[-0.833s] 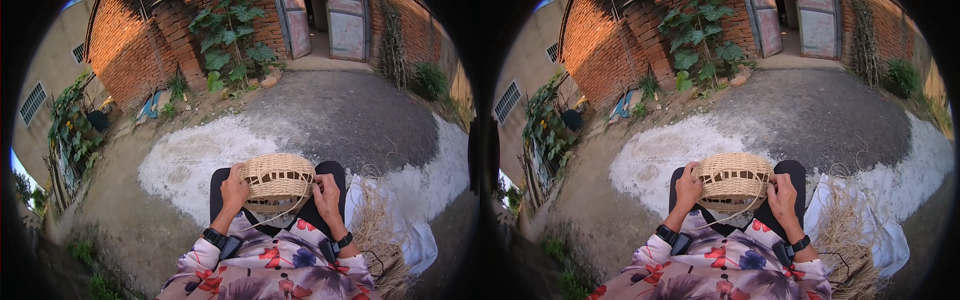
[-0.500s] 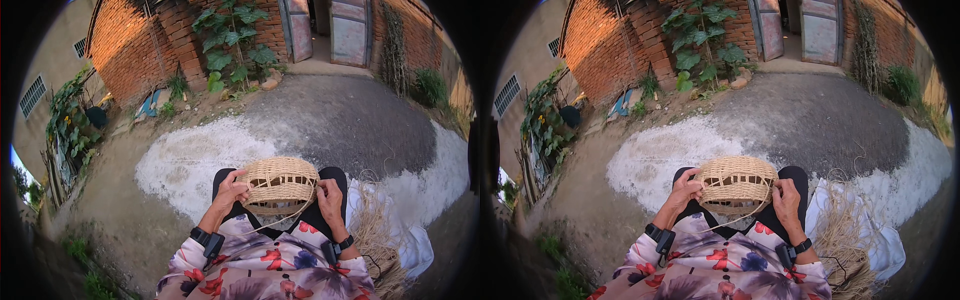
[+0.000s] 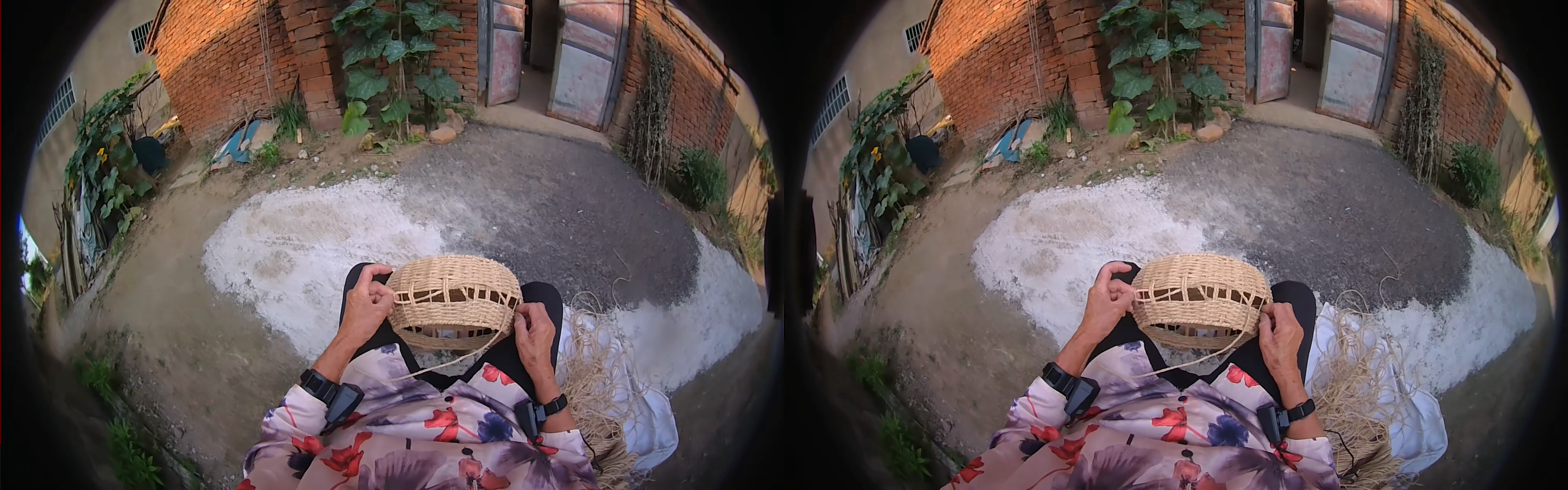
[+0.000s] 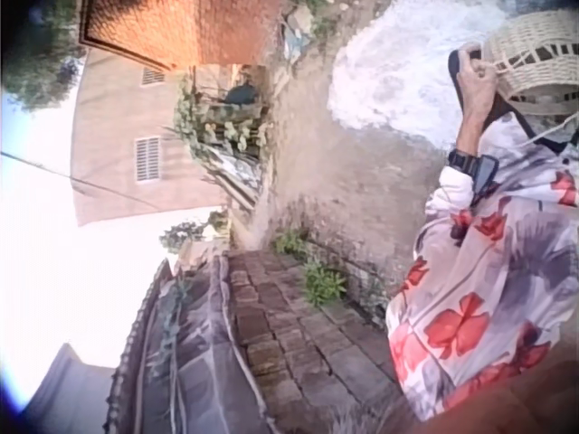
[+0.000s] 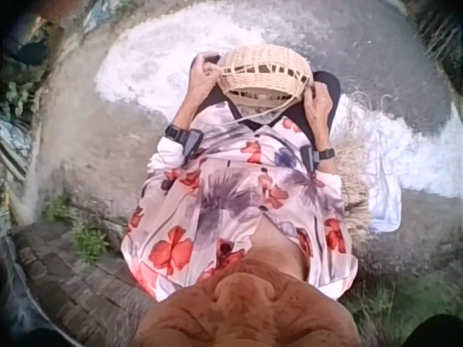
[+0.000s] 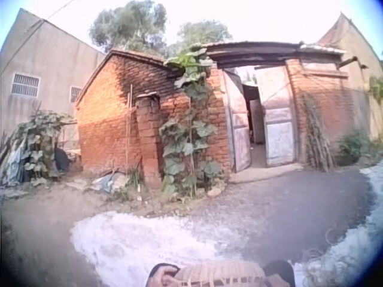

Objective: Weaving a small basket using thin strips of bamboo or wood.

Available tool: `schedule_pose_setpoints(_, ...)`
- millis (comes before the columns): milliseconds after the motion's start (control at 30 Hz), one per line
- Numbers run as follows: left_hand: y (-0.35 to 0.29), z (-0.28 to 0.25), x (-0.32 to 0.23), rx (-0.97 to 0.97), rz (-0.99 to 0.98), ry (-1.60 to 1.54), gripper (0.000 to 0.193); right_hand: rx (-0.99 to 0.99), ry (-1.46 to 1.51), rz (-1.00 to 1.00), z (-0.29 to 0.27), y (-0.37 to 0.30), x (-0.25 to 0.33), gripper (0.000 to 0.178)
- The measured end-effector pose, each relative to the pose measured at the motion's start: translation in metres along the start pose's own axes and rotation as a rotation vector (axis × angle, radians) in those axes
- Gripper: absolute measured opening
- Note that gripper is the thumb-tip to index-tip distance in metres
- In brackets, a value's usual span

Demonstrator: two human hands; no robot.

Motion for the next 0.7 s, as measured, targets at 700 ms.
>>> schedule_pose_setpoints(700, 0.006, -0.076, 0.046, 0.215, -0.149, 0.392, 0.011, 0.027, -0.070, -0.028, 0.006, -0.008, -0.035, 0.005)
Point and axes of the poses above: each hand's wrist, its own y-axis towards the middle knuckle, its own z-axis out of the palm, x = y × z, the point moved 3 cm from there along y, towards the middle knuckle, and after that the axes turned 1 degree about -z, right-handed, at the moved point
